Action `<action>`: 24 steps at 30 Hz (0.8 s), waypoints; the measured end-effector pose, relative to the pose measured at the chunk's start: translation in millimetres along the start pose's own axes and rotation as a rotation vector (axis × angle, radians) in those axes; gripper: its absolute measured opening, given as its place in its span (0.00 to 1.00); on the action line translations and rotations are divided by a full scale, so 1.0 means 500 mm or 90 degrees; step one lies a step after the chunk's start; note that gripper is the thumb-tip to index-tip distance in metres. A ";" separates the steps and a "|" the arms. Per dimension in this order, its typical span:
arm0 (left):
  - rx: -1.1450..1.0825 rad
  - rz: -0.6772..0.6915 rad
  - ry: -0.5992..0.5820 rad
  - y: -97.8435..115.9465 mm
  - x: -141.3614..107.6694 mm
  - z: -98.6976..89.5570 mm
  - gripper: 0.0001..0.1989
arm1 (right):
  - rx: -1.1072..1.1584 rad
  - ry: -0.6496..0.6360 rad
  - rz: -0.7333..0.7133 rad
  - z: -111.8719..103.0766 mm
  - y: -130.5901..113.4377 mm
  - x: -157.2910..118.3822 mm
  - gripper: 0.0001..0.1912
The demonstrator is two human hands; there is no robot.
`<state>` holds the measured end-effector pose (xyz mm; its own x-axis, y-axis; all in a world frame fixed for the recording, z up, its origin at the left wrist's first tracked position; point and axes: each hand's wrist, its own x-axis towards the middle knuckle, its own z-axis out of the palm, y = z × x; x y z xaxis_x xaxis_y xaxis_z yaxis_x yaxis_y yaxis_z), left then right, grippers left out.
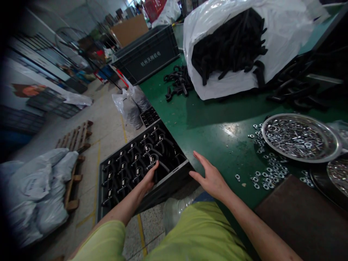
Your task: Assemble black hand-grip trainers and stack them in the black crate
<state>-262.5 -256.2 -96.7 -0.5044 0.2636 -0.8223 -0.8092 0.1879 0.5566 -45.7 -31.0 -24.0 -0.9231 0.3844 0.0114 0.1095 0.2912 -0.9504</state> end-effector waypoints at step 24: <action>1.002 0.451 0.334 0.077 0.086 0.033 0.27 | -0.013 0.027 0.035 -0.070 -0.065 -0.080 0.35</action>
<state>-310.5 -221.9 -108.8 -0.8766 0.4473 -0.1774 0.4353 0.8943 0.1038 0.4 -25.2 17.4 -0.8989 0.4373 -0.0261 0.1668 0.2866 -0.9434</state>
